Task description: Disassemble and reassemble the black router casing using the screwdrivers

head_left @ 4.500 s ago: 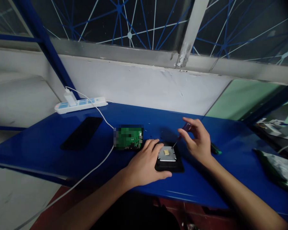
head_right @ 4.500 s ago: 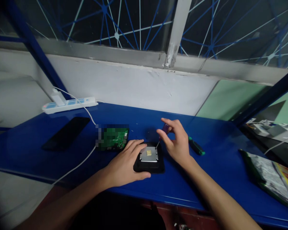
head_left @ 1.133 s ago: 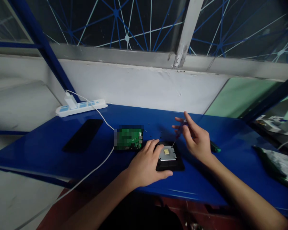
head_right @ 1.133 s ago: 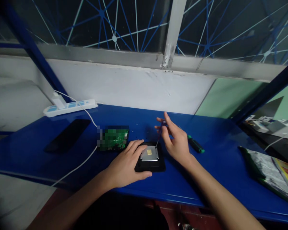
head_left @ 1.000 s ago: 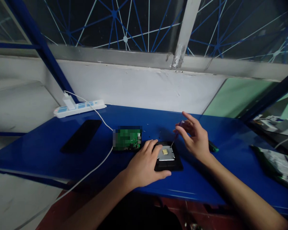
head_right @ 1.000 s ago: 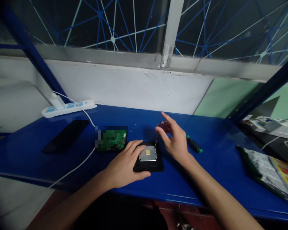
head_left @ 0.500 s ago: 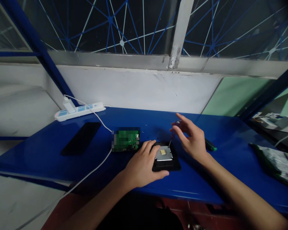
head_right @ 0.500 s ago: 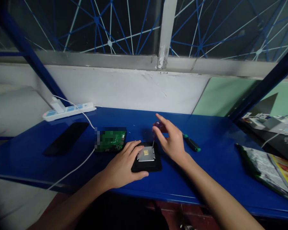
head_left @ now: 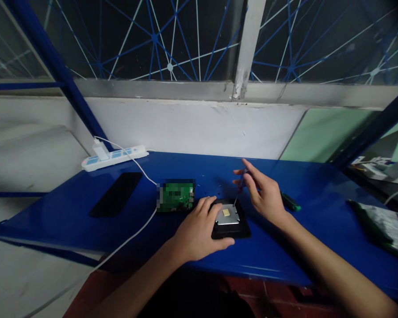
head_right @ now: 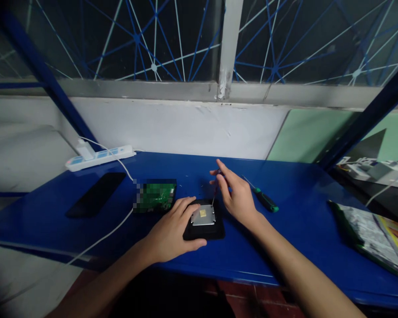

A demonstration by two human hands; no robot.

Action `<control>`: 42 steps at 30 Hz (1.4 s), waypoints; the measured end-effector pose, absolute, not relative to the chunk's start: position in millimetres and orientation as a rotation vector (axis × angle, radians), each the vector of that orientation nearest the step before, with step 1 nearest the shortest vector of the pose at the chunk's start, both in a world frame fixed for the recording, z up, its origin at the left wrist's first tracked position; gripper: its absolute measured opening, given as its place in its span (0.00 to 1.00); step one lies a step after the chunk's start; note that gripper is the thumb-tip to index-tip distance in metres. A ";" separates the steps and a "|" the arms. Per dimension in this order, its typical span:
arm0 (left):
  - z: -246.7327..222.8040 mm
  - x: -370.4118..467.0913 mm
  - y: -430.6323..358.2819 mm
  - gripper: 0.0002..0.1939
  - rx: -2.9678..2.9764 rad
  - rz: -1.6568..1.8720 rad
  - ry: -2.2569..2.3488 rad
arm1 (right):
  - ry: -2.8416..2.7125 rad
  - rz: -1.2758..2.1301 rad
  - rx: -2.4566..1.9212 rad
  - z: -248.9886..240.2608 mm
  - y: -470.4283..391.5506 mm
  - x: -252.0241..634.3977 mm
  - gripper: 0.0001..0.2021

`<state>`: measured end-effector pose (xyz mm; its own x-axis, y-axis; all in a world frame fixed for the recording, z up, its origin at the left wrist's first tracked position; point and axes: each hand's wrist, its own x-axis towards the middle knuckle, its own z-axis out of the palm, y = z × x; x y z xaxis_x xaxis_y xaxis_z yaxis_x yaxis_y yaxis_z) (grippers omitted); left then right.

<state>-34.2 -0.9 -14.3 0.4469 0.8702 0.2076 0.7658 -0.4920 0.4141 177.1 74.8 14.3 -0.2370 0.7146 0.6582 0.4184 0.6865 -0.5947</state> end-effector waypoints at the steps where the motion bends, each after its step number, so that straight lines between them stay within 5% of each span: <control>1: -14.1 -34.0 -1.1 0.40 2.440 0.569 1.421 | -1.872 0.343 -0.897 14.5 74.9 177.4 0.22; 9: -10.6 -32.8 -2.9 0.41 2.436 0.510 1.442 | -1.867 0.242 -0.982 13.4 76.7 176.9 0.15; 19: -12.4 -33.4 -1.7 0.41 2.457 0.491 1.452 | -1.962 0.006 -0.911 11.3 71.9 170.9 0.18; 42: -13.5 -32.7 -2.1 0.41 2.481 0.538 1.427 | -1.759 0.303 -0.967 -7.5 84.6 168.7 0.15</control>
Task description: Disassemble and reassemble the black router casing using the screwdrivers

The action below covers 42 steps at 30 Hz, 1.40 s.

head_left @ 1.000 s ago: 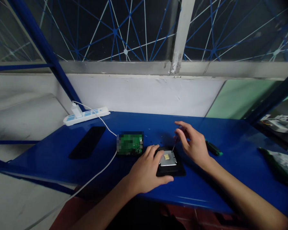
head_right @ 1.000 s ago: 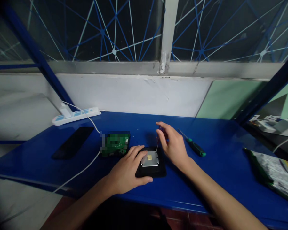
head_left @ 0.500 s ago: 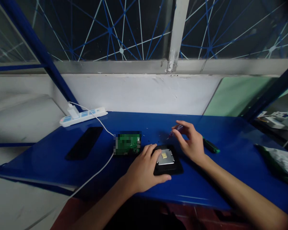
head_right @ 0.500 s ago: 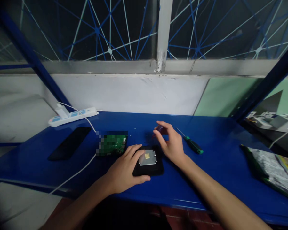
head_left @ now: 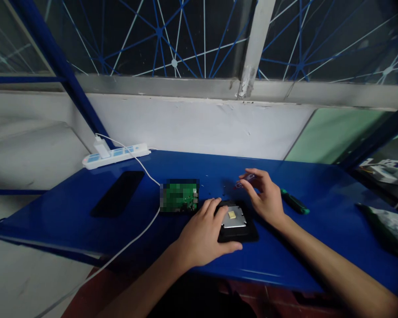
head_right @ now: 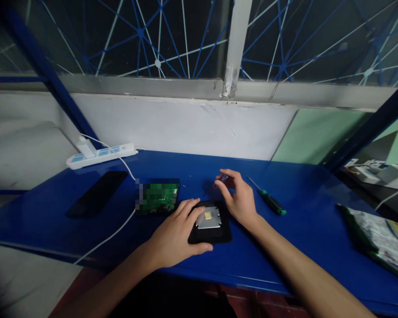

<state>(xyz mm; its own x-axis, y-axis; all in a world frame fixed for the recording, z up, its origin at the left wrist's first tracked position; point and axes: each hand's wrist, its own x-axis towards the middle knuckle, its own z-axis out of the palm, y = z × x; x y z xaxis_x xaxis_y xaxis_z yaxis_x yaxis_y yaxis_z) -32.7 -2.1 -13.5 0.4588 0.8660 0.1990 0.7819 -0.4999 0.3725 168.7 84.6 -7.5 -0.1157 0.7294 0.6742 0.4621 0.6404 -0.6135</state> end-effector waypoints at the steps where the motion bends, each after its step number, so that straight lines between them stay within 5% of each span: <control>1: -13.5 -33.1 -2.4 0.41 2.481 0.536 1.428 | -1.758 0.303 -0.972 -7.7 84.8 168.3 0.15; 13: -13.5 -33.0 -2.9 0.41 2.422 0.475 1.457 | -1.558 0.410 -0.971 -0.9 83.5 172.0 0.16; 42: -10.8 -15.0 -4.5 0.15 2.611 0.817 1.400 | -1.214 0.854 -1.018 0.4 60.9 196.9 0.16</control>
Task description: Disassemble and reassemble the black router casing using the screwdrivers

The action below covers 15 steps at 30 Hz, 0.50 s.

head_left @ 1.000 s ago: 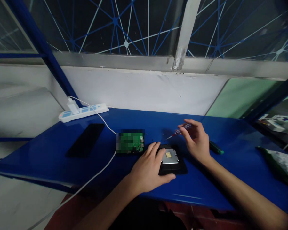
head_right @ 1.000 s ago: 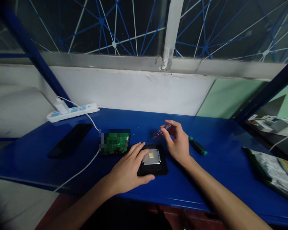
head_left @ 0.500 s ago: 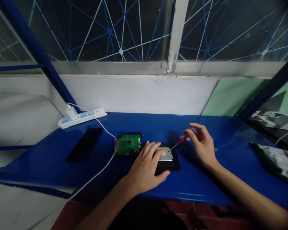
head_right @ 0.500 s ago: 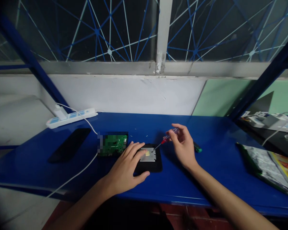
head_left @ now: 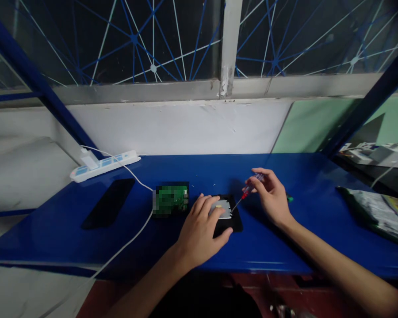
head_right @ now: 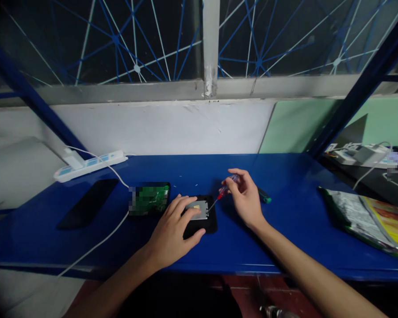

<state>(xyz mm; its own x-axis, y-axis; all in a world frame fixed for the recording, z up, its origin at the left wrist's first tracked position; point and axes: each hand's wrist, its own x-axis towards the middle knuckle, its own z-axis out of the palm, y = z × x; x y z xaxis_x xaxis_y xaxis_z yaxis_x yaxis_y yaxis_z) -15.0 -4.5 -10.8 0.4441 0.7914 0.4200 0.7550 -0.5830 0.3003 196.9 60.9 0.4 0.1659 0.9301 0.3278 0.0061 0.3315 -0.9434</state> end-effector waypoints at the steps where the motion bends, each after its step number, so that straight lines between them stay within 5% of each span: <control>1: -11.1 -15.8 -5.1 0.14 2.609 0.817 1.396 | -1.215 0.860 -1.017 0.2 61.2 196.8 0.16; 15: -8.8 -15.9 -6.2 0.15 2.605 0.751 1.378 | -1.264 0.905 -1.056 -6.1 66.2 197.1 0.19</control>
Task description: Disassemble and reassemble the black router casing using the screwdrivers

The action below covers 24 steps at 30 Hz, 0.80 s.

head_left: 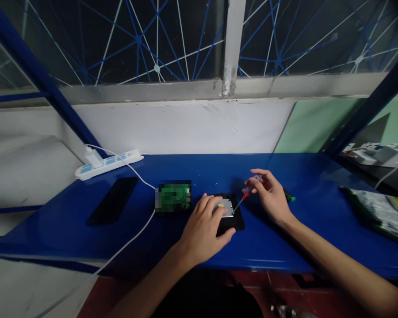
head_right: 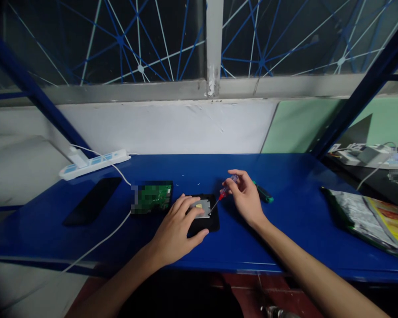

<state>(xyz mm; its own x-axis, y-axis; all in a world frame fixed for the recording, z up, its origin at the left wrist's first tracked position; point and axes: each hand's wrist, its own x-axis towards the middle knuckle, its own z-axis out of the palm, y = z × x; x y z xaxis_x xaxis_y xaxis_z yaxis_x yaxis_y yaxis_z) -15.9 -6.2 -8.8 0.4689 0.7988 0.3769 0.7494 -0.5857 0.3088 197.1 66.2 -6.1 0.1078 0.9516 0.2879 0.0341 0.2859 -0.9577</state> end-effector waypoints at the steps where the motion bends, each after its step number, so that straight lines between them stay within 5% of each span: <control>1: -9.0 -16.1 -6.2 0.15 2.608 0.752 1.376 | -1.264 0.903 -1.058 -5.9 66.6 197.4 0.19; 24: -9.2 -15.3 -5.2 0.16 2.612 0.716 1.365 | -1.277 0.926 -1.076 -7.0 67.8 198.5 0.20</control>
